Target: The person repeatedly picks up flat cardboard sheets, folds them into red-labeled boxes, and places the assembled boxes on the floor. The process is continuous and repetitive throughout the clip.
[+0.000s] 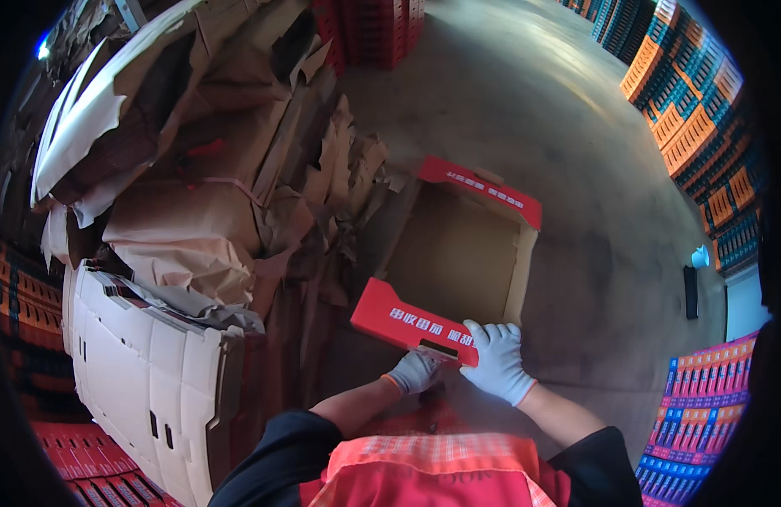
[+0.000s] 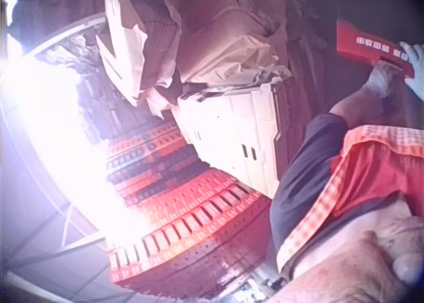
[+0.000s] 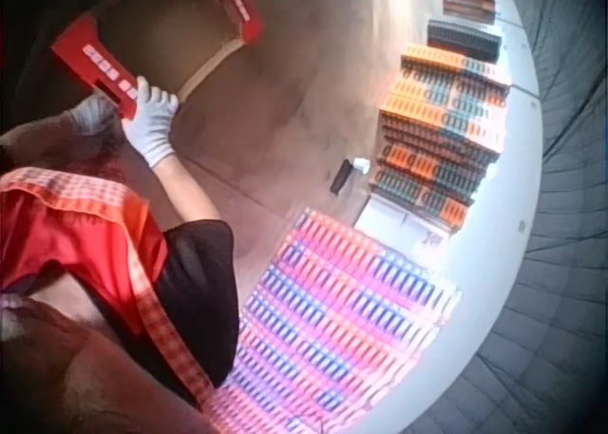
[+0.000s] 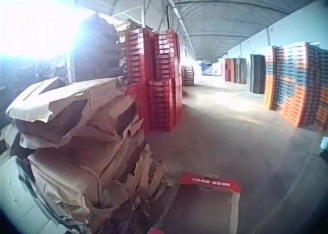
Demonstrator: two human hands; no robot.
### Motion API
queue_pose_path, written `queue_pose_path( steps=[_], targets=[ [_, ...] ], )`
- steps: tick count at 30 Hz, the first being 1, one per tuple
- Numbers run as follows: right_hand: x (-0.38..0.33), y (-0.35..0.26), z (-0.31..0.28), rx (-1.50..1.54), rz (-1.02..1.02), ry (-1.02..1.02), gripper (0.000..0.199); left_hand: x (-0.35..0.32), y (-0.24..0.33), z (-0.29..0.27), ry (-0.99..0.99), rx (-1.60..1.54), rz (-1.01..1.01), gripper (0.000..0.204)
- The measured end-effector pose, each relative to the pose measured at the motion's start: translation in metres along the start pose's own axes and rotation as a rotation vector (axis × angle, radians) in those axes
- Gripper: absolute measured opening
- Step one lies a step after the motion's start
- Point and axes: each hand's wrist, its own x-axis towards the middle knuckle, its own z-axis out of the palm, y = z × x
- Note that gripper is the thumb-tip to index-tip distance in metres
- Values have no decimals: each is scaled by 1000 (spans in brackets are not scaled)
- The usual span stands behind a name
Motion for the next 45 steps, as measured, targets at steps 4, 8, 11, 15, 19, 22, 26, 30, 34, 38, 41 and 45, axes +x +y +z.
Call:
queue_pose_path(
  steps=[4,8,11,15,19,22,26,30,34,38,41,45],
  targets=[
    [25,36,65,12,96,-143,80,34,-53,42,-97,220,36,24],
    [39,58,103,8,98,-119,82,46,-70,51,-127,346,40,47],
    [48,62,118,-71,144,-154,82,52,-64,40,-250,266,-19,60],
    [56,58,127,-62,124,-215,85,55,-60,30,-413,278,-46,62],
    [52,59,125,-53,115,-198,88,45,-71,30,-376,399,66,65],
    [48,67,121,-38,110,-211,89,38,-74,35,-308,472,163,66],
    [48,78,120,-33,82,-185,88,44,-67,36,-312,395,26,63],
    [54,79,130,-26,97,-292,86,64,-70,26,-371,157,-108,46],
    [57,75,152,-127,149,-419,84,81,-80,19,-361,-1,-74,33],
    [57,78,162,-157,141,-413,83,68,-51,9,-514,29,37,27],
    [67,80,145,-46,101,-509,88,21,0,-21,-127,-68,78,43],
    [91,46,92,-177,-105,-462,88,-82,57,-100,588,-161,-140,59]
  ],
)
